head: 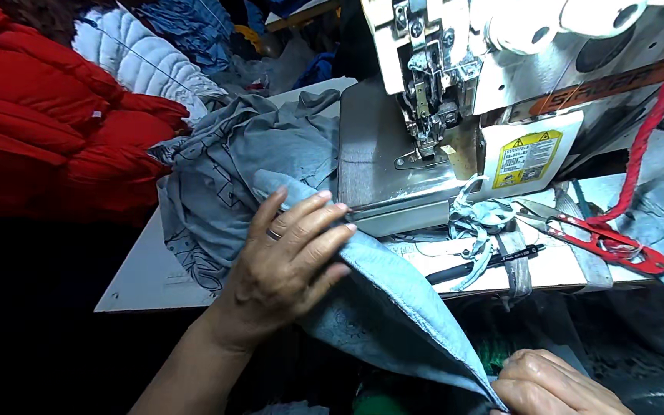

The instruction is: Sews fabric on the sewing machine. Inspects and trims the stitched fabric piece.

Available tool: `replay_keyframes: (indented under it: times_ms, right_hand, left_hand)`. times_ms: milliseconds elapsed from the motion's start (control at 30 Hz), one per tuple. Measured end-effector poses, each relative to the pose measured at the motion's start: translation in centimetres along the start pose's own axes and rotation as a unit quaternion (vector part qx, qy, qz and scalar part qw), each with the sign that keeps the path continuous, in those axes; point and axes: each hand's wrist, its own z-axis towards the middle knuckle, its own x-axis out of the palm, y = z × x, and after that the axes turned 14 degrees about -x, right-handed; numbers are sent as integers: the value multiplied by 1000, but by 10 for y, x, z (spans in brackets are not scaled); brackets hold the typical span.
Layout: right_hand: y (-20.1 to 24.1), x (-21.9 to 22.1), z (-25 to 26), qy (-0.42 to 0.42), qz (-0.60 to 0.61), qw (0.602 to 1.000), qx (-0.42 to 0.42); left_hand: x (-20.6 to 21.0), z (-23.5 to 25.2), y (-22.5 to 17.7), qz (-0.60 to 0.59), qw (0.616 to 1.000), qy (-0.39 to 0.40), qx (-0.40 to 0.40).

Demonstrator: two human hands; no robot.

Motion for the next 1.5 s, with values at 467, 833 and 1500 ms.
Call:
replay_keyframes:
  times_ms: [467,833,1500]
  right_hand:
    - [-1,3,-11,1,-47,998,29]
    - [-9,0,-4,44,-139,979,146]
    - [-26,17,-6,-5,-75,989,131]
  left_hand:
    - [-12,9,10,-115,989,-21,-85]
    - [-31,32,-18,-66,997,28,-36]
    - [15,2,-35,-145,976,-89,-135]
